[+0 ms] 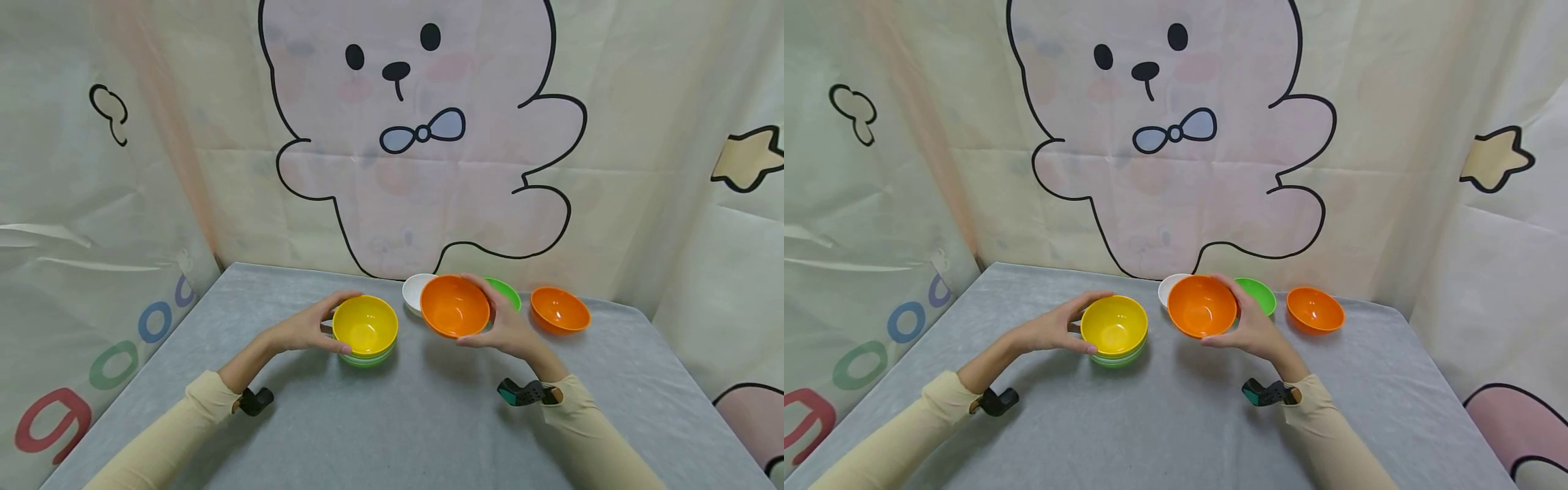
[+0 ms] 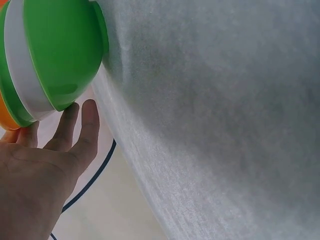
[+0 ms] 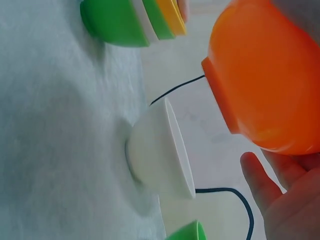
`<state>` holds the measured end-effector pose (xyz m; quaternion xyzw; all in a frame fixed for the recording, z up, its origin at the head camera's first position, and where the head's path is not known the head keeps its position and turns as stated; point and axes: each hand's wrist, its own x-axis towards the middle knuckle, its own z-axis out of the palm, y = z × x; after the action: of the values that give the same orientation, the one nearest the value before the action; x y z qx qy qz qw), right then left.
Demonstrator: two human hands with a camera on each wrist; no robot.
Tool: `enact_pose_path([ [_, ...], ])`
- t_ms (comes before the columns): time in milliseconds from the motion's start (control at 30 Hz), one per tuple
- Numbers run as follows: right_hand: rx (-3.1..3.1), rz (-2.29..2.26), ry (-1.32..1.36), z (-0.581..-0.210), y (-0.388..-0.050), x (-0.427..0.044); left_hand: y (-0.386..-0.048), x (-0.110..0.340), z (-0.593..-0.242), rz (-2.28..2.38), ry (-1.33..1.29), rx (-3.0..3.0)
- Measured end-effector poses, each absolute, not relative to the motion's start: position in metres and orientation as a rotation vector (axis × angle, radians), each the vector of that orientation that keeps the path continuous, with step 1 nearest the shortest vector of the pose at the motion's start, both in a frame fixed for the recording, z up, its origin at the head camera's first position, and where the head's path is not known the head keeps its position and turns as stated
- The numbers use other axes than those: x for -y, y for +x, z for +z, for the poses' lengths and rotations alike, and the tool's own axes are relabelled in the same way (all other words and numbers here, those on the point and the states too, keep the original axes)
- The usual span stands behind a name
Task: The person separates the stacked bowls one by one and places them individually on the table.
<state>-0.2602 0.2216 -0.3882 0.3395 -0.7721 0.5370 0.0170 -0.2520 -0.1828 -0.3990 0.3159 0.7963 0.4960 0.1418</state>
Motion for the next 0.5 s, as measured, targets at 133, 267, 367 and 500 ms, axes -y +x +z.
enact_pose_path([
  [133, 2.420, 1.649, 1.037, -0.390, -0.259, -0.230, -0.252, 0.183, -0.400, 1.428, 0.908, -2.301],
  [267, 2.437, 1.642, 1.018, -0.390, -0.254, -0.238, -0.253, 0.183, -0.400, 1.420, 0.910, -2.308],
  [367, 2.443, 1.642, 1.013, -0.390, -0.252, -0.244, -0.253, 0.183, -0.401, 1.421, 0.912, -2.307],
  [500, 2.430, 1.644, 1.038, -0.392, -0.251, -0.252, -0.252, 0.183, -0.400, 1.426, 0.912, -2.302],
])
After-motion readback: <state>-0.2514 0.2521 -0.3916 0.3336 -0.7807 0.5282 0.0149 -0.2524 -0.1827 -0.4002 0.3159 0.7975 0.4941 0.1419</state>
